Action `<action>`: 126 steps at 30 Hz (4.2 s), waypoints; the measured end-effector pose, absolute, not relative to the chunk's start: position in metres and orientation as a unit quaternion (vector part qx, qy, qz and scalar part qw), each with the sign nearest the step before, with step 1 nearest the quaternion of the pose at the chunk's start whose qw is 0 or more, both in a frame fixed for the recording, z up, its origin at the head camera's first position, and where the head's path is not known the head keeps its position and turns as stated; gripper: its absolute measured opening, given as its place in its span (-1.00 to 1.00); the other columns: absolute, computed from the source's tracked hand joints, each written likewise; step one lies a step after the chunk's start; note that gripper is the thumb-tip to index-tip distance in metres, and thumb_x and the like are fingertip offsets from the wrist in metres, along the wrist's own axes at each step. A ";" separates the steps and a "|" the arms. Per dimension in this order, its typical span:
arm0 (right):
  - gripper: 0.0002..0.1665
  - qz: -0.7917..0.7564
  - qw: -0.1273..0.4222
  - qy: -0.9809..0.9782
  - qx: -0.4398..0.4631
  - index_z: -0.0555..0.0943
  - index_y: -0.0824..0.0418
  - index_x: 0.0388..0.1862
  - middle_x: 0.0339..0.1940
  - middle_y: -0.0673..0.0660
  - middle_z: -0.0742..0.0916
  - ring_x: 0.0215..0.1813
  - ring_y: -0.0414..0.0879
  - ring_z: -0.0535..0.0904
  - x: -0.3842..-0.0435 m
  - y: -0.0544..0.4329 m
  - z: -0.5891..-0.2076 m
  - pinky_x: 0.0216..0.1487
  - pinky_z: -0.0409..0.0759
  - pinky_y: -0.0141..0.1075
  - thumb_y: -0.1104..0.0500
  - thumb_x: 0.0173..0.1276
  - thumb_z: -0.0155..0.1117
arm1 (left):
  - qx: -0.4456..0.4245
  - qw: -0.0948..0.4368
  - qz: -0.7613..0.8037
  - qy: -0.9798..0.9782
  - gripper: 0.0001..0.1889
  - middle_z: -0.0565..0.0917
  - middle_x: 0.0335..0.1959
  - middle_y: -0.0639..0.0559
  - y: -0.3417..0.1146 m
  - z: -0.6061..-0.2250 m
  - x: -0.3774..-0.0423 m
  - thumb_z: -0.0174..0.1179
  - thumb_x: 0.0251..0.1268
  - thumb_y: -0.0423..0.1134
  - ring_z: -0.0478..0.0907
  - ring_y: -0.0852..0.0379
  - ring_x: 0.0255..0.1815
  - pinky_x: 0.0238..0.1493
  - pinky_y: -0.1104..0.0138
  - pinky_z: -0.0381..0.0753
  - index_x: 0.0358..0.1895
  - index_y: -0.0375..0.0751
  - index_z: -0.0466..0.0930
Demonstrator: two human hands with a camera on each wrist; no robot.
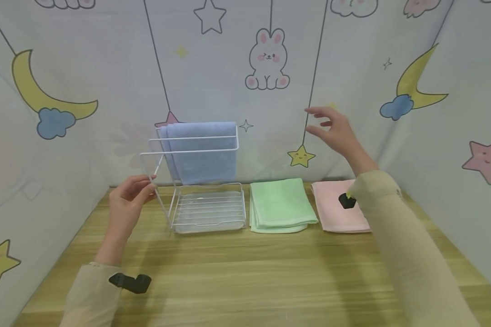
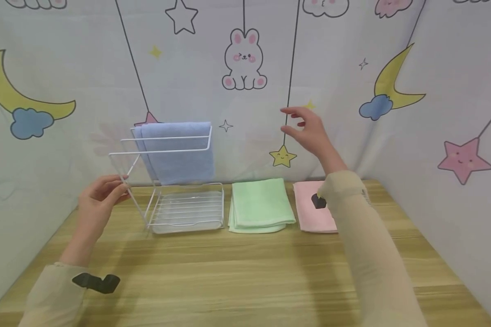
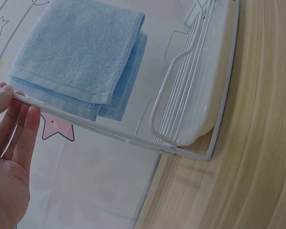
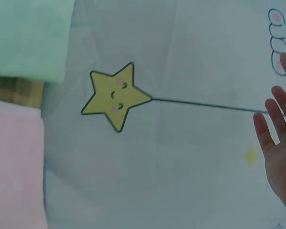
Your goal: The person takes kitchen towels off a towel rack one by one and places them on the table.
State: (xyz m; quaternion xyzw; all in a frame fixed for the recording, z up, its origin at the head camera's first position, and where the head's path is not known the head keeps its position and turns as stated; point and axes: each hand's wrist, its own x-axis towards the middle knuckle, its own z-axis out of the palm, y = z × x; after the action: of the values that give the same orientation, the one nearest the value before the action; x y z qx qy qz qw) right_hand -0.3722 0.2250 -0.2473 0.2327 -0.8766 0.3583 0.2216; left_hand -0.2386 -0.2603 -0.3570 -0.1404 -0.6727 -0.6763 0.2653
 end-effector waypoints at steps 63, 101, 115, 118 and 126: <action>-0.44 0.291 0.086 -0.866 0.398 0.54 0.10 0.29 0.21 0.11 0.63 0.19 -0.05 0.50 -0.377 0.038 -0.210 0.21 0.64 -0.20 0.17 0.31 0.41 | -0.131 0.274 -0.676 -0.671 -0.88 0.79 -0.21 0.22 -0.260 -0.359 -0.240 0.28 0.27 -0.45 0.70 0.33 -0.32 -0.19 0.45 0.81 -0.15 -0.33 0.66; -0.62 0.241 0.064 -0.905 0.344 0.62 0.12 0.16 0.13 0.12 0.72 0.17 -0.04 0.61 -0.371 0.023 -0.207 0.34 0.61 -0.18 0.32 0.38 0.24 | -0.136 0.267 -0.677 -0.672 -0.76 0.79 -0.20 0.21 -0.260 -0.360 -0.241 0.29 0.27 -0.42 0.70 0.31 -0.30 -0.18 0.47 0.80 -0.09 -0.54 0.58; -0.61 0.193 0.105 -0.904 0.366 0.63 0.17 0.13 0.13 0.11 0.72 0.19 -0.05 0.61 -0.370 0.022 -0.208 0.37 0.60 -0.22 0.42 0.38 0.16 | -0.143 0.260 -0.683 -0.667 -0.87 0.78 -0.21 0.24 -0.260 -0.359 -0.241 0.26 0.27 -0.48 0.70 0.34 -0.29 -0.17 0.47 0.80 -0.14 -0.37 0.64; -0.62 0.185 0.115 -0.903 0.371 0.63 0.18 0.13 0.15 0.12 0.72 0.21 -0.05 0.61 -0.369 0.022 -0.208 0.37 0.60 -0.23 0.42 0.40 0.15 | -0.142 0.259 -0.682 -0.669 -0.87 0.78 -0.21 0.24 -0.260 -0.359 -0.241 0.28 0.26 -0.45 0.70 0.35 -0.29 -0.17 0.47 0.80 -0.16 -0.25 0.67; -0.64 0.147 0.157 -0.896 0.388 0.65 0.19 0.12 0.11 0.11 0.74 0.18 -0.03 0.60 -0.364 0.023 -0.208 0.36 0.57 -0.24 0.41 0.42 0.15 | -0.137 0.257 -0.687 -0.666 -0.88 0.78 -0.23 0.23 -0.259 -0.358 -0.239 0.30 0.25 -0.45 0.70 0.33 -0.30 -0.17 0.46 0.80 -0.16 -0.29 0.66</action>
State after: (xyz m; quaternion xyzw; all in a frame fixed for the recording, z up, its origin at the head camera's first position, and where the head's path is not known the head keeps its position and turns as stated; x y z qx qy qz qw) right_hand -0.3643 0.0229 -0.2081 0.3877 -0.8965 0.1466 0.1567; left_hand -0.2392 -0.2591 -0.3581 -0.1373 -0.6656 -0.6870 0.2570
